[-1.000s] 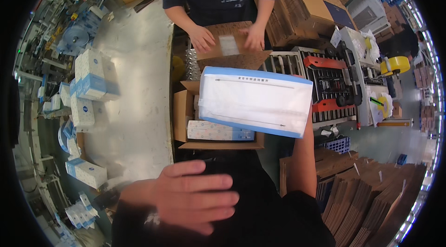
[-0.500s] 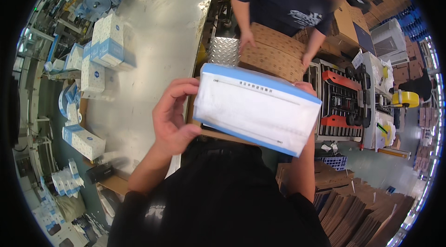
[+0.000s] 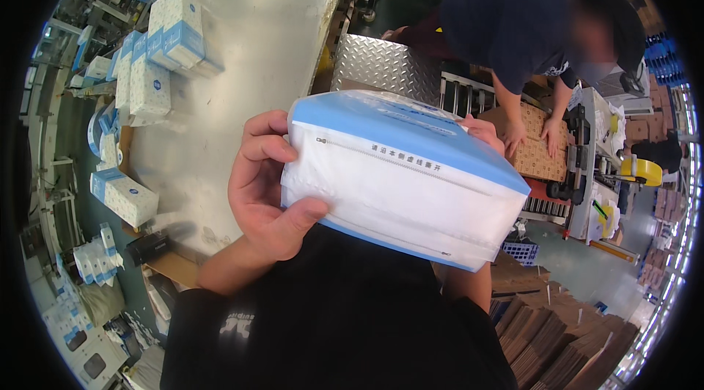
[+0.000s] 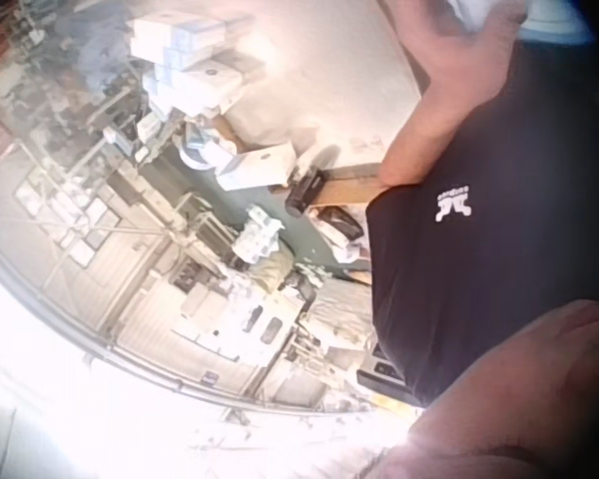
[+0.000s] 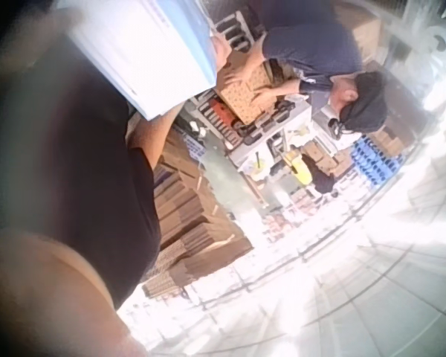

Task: The person picks up several blue-and-white packages from a table, places them into cardboard boxes, and then moves the boxes onto a conveyor belt system.

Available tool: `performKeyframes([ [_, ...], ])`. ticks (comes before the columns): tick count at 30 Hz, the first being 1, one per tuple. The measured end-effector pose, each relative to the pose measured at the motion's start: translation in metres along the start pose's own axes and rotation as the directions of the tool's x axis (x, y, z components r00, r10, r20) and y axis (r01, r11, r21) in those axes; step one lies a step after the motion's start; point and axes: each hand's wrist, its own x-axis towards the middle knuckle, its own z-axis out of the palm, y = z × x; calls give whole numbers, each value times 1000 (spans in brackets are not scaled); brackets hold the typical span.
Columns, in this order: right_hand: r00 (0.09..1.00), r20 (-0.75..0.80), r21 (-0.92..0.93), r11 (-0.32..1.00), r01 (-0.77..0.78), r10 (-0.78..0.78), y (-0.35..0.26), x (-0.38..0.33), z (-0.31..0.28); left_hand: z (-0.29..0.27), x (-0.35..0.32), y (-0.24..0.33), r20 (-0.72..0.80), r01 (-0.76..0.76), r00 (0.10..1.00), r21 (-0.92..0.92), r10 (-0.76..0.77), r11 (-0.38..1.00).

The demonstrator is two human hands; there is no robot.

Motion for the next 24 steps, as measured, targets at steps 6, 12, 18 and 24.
performKeyframes([
  [6, 999, 2, 32, 998, 45, -45, 6, -4, -7, 8, -2, 4, -48, 27, 998, -19, -28, 999],
  [12, 995, -66, 22, 997, 72, -70, -12, -4, 8, 15, -7, 8, -116, 126, 984, -84, -135, 988],
  [18, 999, -27, -79, 997, 20, -22, -76, 24, 32, 8, -2, 6, -126, 92, 990, 199, -68, 976],
  [24, 995, 42, -104, 991, -81, 86, -62, 20, 21, -7, -6, 3, -137, 121, 985, 144, -101, 982],
])
